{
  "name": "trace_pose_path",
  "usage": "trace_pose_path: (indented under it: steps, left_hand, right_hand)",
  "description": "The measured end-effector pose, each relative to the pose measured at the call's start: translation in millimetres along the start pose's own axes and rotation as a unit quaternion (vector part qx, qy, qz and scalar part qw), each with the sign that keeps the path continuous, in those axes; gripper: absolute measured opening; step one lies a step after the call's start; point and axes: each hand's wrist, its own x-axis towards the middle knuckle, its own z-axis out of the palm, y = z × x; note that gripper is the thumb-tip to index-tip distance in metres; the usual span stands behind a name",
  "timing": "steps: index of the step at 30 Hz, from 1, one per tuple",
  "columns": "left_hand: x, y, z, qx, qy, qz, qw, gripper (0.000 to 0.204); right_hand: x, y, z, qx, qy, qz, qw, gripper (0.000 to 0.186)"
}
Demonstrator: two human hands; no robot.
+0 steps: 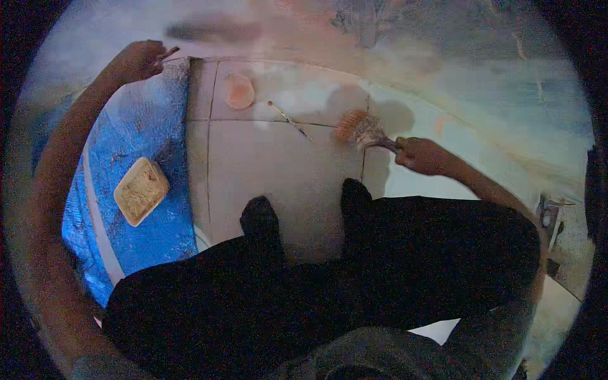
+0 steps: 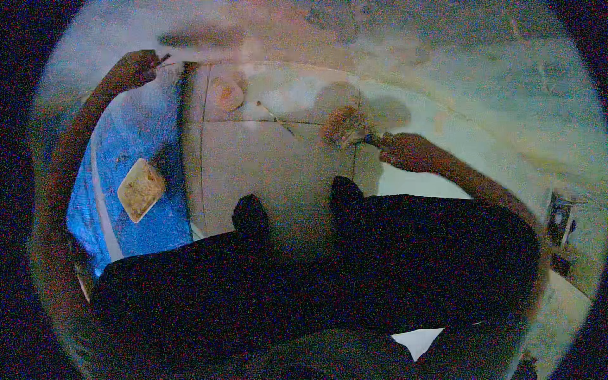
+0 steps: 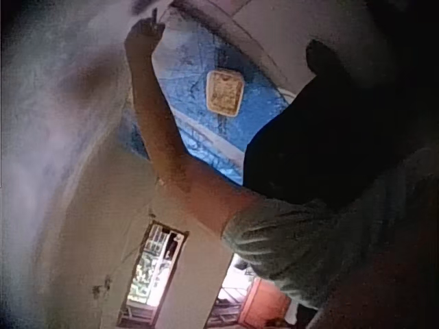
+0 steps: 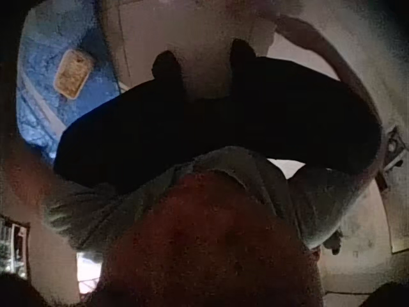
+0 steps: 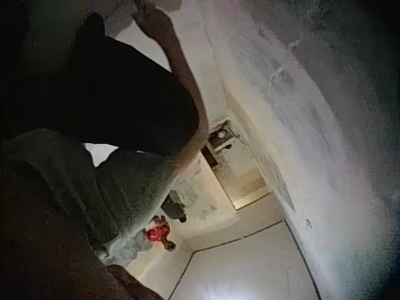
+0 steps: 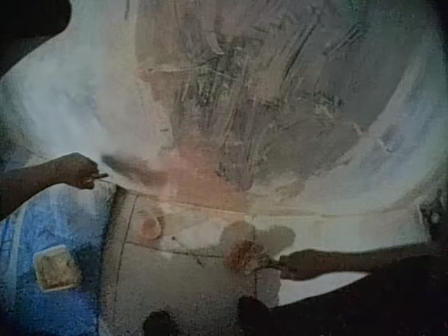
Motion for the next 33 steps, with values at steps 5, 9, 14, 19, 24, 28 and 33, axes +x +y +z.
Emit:
trace_pose_path:
  steps: [5, 9, 14, 19, 24, 28, 33]
  left_hand:
    - [32, 8, 15, 0.101, 0.038, 0.119, 0.987, 0.03]
    - [53, 16, 12, 0.082, 0.006, 0.108, 0.991, 0.026]
    - [66, 35, 5, 0.082, -0.02, 0.053, 0.995, 0.023]
    - [76, 48, 8, 0.074, -0.052, 0.111, 0.99, 0.023]
    - [95, 48, 21, 0.072, -0.043, 0.125, 0.989, 0.026]
    - [107, 47, 34, 0.147, -0.061, 0.188, 0.969, 0.025]
    - [107, 48, 33, 0.114, -0.048, 0.169, 0.978, 0.023]
  right_hand:
    - [-2, -23, -76, -0.01, -0.022, -0.052, 0.998, 0.03]
    - [36, -47, -98, -0.136, 0.102, -0.114, 0.979, 0.028]
    - [102, -51, -84, -0.146, 0.271, -0.217, 0.926, 0.034]
    - [136, -34, -75, -0.176, 0.295, -0.209, 0.916, 0.041]
    - [129, -31, -81, -0.229, 0.259, -0.166, 0.923, 0.043]
    - [101, -37, -80, -0.203, 0.325, -0.215, 0.898, 0.039]
    - [61, -42, -80, -0.124, 0.217, -0.074, 0.965, 0.03]
